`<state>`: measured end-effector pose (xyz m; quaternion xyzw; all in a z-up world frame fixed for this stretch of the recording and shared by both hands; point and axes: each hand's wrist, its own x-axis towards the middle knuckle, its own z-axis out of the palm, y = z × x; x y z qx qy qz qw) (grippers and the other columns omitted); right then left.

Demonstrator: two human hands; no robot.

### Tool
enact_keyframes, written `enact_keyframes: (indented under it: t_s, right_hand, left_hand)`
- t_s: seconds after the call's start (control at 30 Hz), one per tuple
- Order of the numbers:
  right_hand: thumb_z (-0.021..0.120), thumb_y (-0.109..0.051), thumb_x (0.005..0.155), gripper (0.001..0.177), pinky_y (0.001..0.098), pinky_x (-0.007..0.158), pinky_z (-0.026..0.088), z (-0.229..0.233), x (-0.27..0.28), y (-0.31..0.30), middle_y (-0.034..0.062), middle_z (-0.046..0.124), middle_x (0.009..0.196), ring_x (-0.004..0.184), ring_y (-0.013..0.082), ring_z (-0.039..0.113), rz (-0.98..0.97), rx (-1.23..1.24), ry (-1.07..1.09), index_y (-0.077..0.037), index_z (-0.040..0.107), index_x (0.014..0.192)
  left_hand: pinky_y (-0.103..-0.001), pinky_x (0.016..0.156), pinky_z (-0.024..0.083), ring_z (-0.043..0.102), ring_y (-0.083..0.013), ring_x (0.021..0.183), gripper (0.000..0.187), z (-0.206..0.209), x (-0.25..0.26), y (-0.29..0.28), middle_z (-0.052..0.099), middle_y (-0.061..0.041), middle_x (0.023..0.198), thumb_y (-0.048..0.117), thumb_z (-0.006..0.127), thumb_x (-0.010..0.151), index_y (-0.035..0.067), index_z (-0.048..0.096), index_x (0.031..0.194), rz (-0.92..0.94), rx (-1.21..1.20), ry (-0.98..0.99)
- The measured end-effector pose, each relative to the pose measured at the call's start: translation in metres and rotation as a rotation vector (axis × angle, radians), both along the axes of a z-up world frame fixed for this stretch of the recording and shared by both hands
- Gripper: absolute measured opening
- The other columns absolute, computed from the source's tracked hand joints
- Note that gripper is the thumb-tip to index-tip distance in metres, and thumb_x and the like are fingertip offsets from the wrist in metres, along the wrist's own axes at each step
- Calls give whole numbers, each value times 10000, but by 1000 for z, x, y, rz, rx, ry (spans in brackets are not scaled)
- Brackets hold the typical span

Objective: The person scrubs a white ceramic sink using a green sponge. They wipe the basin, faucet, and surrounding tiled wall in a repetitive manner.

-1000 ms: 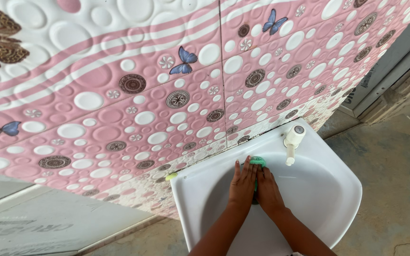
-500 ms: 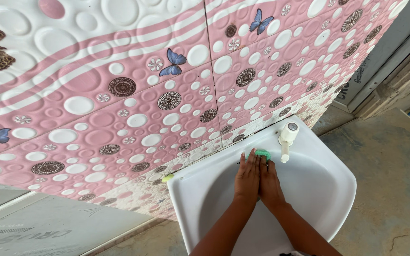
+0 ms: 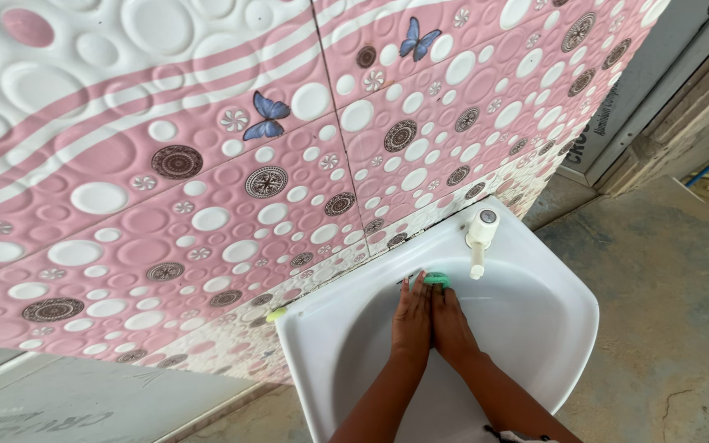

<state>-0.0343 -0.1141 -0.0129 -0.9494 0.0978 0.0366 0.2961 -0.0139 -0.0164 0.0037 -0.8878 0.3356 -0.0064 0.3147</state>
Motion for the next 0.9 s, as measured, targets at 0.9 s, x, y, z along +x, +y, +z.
enact_keyframes:
  t_s: [0.9]
  right_hand:
    - [724, -71, 828, 816, 477, 1008, 473, -16, -5, 2, 282, 446, 1304, 1164, 433, 497, 6, -24, -40, 113, 283, 1489]
  left_hand:
    - [-626, 1165, -132, -75, -342, 1573, 846, 7, 5, 3, 139, -31, 1712, 414, 543, 973, 123, 133, 1654, 4, -32, 74]
